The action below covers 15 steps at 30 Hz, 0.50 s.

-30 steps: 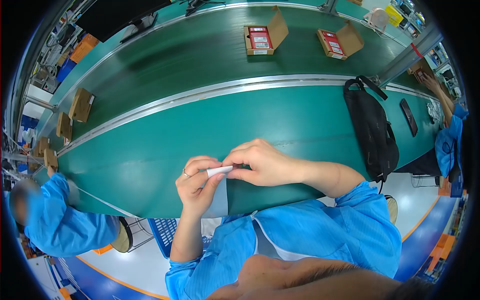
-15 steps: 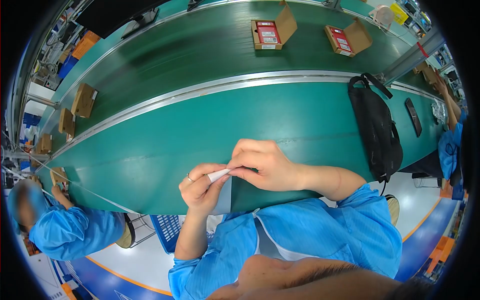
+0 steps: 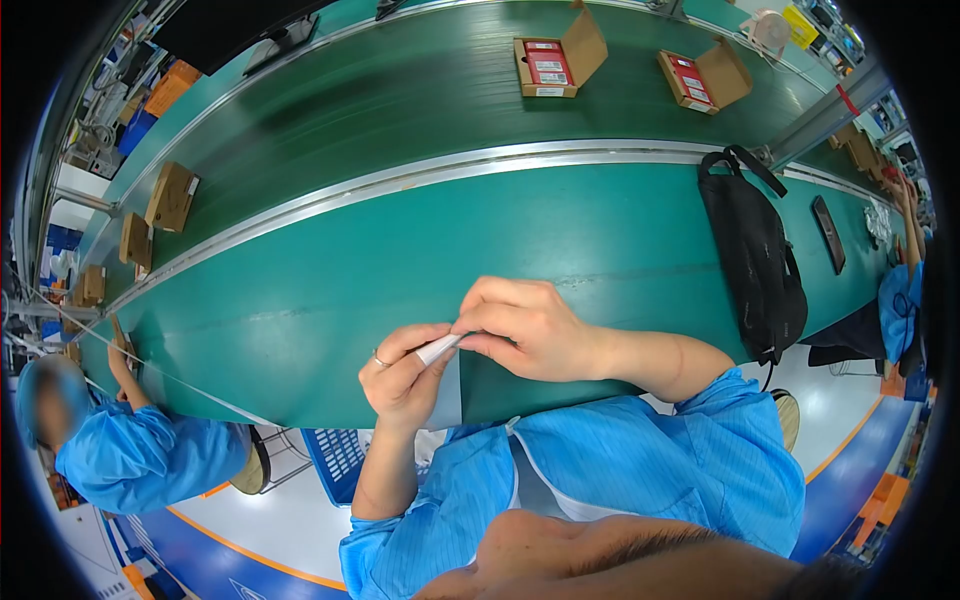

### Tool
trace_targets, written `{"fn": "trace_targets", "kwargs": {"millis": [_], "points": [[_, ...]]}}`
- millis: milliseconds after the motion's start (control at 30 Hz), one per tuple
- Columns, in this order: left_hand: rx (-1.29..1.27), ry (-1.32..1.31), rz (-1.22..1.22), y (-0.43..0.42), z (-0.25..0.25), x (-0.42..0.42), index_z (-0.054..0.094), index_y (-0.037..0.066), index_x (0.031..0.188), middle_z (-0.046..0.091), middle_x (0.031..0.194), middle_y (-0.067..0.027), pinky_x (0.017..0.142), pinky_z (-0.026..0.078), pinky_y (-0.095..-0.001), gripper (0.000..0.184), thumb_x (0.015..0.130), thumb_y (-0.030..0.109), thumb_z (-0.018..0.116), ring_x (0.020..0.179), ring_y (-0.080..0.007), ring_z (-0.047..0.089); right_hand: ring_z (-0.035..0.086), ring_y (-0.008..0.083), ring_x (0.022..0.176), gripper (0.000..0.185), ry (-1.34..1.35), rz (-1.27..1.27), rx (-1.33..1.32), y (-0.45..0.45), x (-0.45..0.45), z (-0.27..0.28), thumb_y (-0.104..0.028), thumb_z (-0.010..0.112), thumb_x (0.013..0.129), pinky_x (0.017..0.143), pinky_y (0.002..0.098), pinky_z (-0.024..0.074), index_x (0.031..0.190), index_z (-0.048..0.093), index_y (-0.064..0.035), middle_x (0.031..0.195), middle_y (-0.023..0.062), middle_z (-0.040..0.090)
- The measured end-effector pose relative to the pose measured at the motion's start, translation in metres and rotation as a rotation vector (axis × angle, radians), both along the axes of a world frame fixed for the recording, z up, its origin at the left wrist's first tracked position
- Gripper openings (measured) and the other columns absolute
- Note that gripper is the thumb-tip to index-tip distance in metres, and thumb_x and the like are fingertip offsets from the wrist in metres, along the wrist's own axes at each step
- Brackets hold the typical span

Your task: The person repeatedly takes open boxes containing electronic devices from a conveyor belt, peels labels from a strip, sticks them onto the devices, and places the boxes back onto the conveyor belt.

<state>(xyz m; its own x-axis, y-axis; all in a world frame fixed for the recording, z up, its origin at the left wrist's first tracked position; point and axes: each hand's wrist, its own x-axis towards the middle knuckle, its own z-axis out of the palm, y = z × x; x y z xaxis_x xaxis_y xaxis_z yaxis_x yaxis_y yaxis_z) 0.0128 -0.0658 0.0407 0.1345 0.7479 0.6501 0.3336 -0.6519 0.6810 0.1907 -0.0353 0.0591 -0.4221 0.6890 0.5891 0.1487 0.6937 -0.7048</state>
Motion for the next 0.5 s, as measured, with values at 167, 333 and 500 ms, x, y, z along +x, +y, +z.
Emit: {"fn": "trace_targets", "kwargs": {"millis": [167, 333, 500], "points": [[0.001, -0.013, -0.021, -0.0014, 0.0023, -0.0018, 0.064, -0.005, 0.077, 0.065, 0.085, -0.0136, 0.062, 0.053, -0.0277, 0.013, 0.066, -0.007, 0.072, 0.073, -0.0230, 0.065, 0.058, 0.0190, 0.063, 0.008, -0.036, -0.045, 0.080, -0.0027, -0.0038, 0.0006, -0.005, 0.067, 0.071, 0.050, 0.0295, 0.0460, 0.077, 0.061, -0.0042, 0.077, 0.0039, 0.057], [0.020, -0.025, -0.009, -0.0022, 0.0003, -0.0014, 0.064, -0.006, 0.076, 0.065, 0.083, -0.0141, 0.060, 0.053, -0.0274, 0.015, 0.064, -0.006, 0.073, 0.071, -0.0225, 0.064, 0.057, 0.0184, 0.063, 0.010, -0.004, -0.074, 0.107, -0.0044, -0.0040, -0.0004, -0.005, 0.068, 0.070, 0.050, 0.0293, 0.0458, 0.074, 0.060, -0.0044, 0.080, 0.0037, 0.055], [0.007, -0.042, -0.012, -0.0023, -0.0038, -0.0042, 0.064, -0.005, 0.076, 0.065, 0.083, -0.0138, 0.055, 0.050, -0.0246, 0.015, 0.064, -0.005, 0.074, 0.067, -0.0195, 0.063, 0.057, 0.0171, 0.062, 0.015, 0.042, -0.021, -0.009, -0.0006, -0.0028, -0.0029, 0.000, 0.071, 0.066, 0.050, 0.0266, 0.0464, 0.076, 0.060, -0.0021, 0.086, 0.0074, 0.056]]}}
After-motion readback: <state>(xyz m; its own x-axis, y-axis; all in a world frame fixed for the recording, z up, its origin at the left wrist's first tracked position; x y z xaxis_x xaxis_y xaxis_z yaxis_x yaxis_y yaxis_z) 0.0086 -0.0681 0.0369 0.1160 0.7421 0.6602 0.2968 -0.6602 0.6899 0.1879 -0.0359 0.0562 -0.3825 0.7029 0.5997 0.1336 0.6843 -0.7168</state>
